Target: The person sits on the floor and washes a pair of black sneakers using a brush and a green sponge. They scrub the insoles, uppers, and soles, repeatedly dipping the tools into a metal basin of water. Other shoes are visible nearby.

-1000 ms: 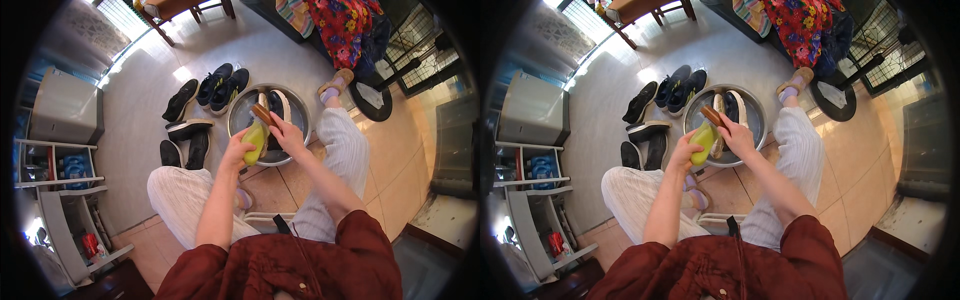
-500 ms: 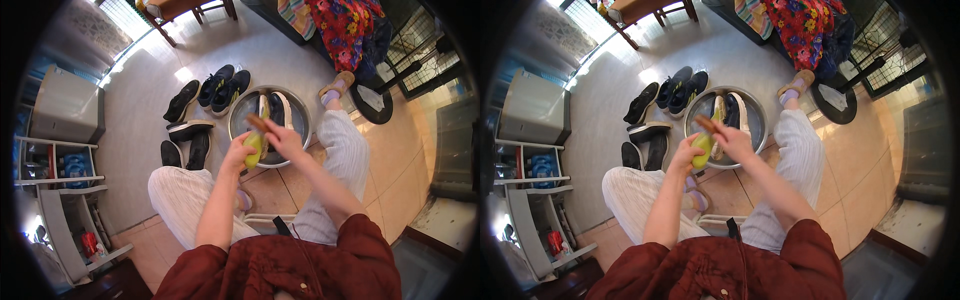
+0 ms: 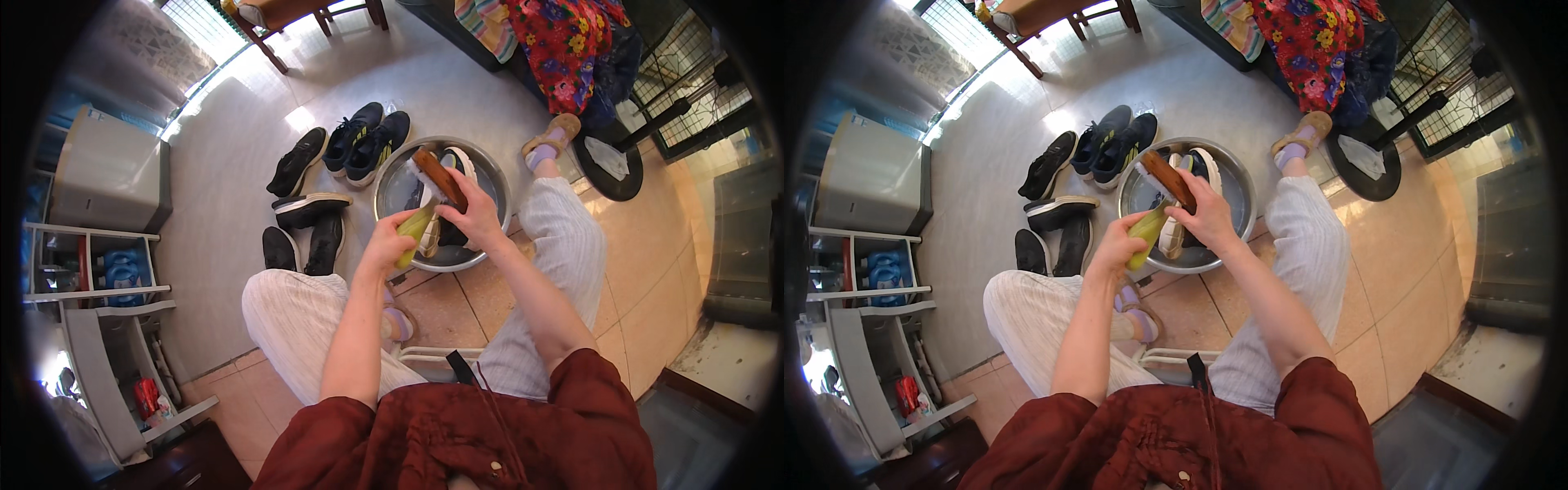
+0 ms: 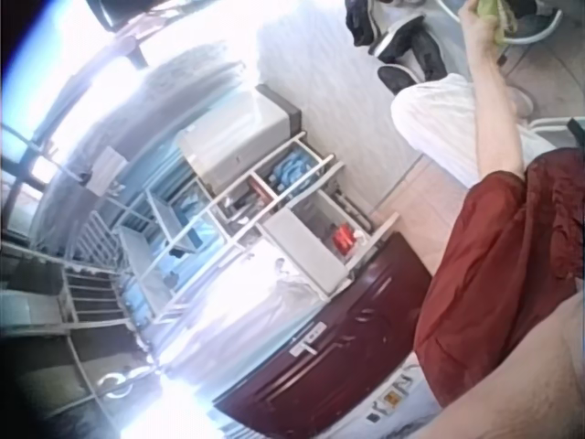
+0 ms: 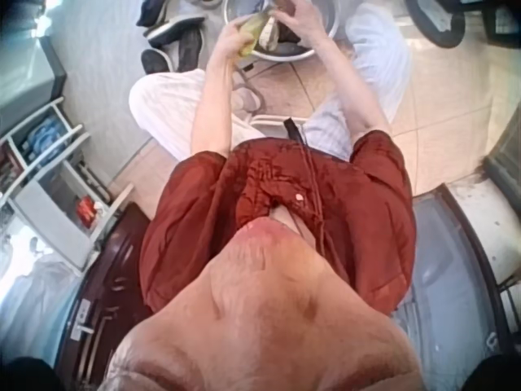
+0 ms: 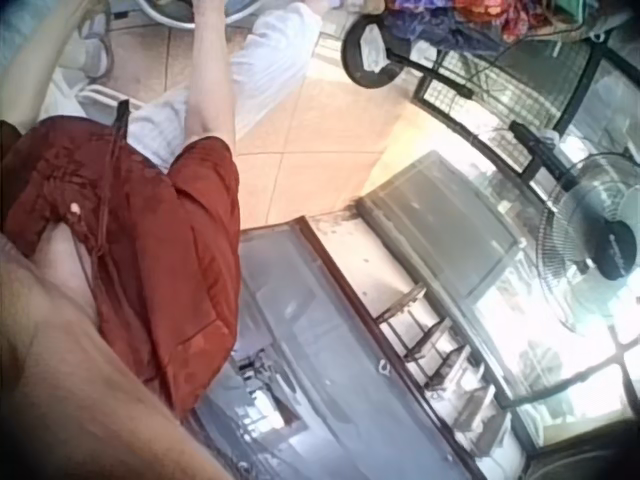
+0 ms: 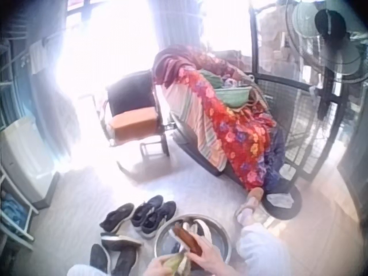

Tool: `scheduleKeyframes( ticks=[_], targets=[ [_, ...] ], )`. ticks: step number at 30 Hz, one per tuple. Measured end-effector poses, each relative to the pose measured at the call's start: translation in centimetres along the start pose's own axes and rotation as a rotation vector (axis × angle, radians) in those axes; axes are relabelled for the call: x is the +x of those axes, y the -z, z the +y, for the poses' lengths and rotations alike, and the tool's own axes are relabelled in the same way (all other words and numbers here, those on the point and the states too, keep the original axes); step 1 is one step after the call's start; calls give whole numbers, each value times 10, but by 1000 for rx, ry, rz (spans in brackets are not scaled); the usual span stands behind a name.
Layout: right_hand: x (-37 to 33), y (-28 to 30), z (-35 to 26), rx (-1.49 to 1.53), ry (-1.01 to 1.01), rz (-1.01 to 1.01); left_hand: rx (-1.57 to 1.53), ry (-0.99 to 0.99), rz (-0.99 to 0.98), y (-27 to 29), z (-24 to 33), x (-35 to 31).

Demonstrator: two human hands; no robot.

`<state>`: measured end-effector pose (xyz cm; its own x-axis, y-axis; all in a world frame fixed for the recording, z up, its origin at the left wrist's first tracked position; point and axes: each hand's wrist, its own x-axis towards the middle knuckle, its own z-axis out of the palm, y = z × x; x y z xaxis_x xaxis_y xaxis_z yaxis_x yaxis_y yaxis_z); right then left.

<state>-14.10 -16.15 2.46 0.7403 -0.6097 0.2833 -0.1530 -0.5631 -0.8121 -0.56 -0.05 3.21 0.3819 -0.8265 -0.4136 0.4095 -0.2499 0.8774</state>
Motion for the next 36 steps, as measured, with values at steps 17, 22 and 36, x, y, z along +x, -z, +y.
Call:
scheduleKeyframes(
  ticks=[17,22,36],
  targets=[
    [7,3,26,270,-6,8,-288,53,8,-2,-11,-3],
    [-4,2,7,-19,-27,-84,-67,-102,107,0,-9,0],
    [-31,-36,-17,-70,7,-181,-301,-141,331,-7,-26,21]
  ],
)
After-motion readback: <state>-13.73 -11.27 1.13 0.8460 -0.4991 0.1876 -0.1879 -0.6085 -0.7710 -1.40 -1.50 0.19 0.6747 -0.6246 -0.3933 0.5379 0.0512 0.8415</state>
